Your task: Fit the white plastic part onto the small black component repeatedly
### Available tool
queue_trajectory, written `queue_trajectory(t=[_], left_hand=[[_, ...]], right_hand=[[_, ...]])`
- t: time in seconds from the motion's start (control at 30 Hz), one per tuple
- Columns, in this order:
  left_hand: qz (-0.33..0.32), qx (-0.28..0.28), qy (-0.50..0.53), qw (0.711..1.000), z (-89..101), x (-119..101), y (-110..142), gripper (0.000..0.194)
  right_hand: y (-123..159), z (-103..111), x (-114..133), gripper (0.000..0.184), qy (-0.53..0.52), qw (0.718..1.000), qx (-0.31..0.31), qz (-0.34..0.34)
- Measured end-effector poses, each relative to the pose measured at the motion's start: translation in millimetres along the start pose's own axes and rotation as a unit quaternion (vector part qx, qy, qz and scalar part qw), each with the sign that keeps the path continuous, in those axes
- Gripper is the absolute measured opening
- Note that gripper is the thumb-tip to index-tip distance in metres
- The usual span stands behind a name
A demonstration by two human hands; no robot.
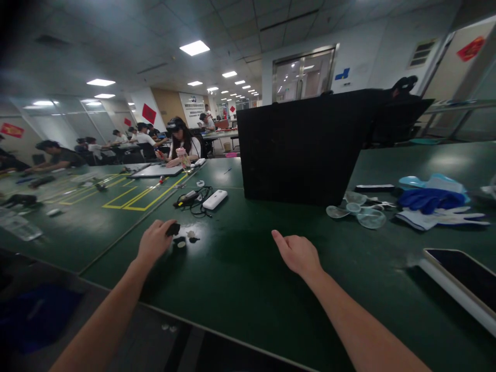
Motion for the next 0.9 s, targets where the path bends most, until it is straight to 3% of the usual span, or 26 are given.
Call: queue_trajectory(t=[0.07, 0.17, 0.33, 0.47, 0.63, 0.8, 0.9], left_hand=[[0.079, -0.043, 0.072, 0.993, -6.4, 13, -1, 0.045], [0.176, -0.060, 0.232, 0.955, -23.3, 16, -3, 0.048], [0.166, -0.028, 0.409, 0.897, -45.4, -26, -15, 0.042], [0.101, 0.064, 0.425, 0.897, -52.7, -83, -28, 0.042], [-0.002, 0.156, 0.317, 0.935, -51.4, -175, -23, 0.051], [-0.118, 0.162, 0.305, 0.931, -43.5, -276, 3, 0.043], [-0.138, 0.164, 0.327, 0.920, -42.3, -317, 17, 0.044]], right_hand=[[1, 0, 0, 0.072, -0.003, 1.000, 0.003, -0.002], [1, 0, 2, 0.072, -0.003, 1.000, 0.007, 0.000], [1, 0, 5, 0.075, 0.019, 1.000, 0.003, 0.016], [3, 2, 6, 0.074, 0.017, 1.000, -0.003, 0.012], [4, 6, 5, 0.073, -0.013, 1.000, -0.021, 0.009], [-3, 7, -2, 0.079, -0.087, 0.995, -0.054, -0.015], [-10, 7, -9, 0.083, -0.136, 0.987, -0.079, -0.029]])
Point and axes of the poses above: each hand's wrist, its own y-axis away from the middle knuckle, its own z-axis out of the back of the hand, x = y × z, the point moved 3 cm from there along -y, towards the middle knuckle, and after that the axes turned 5 degrees about x, right-handed, at the moved point
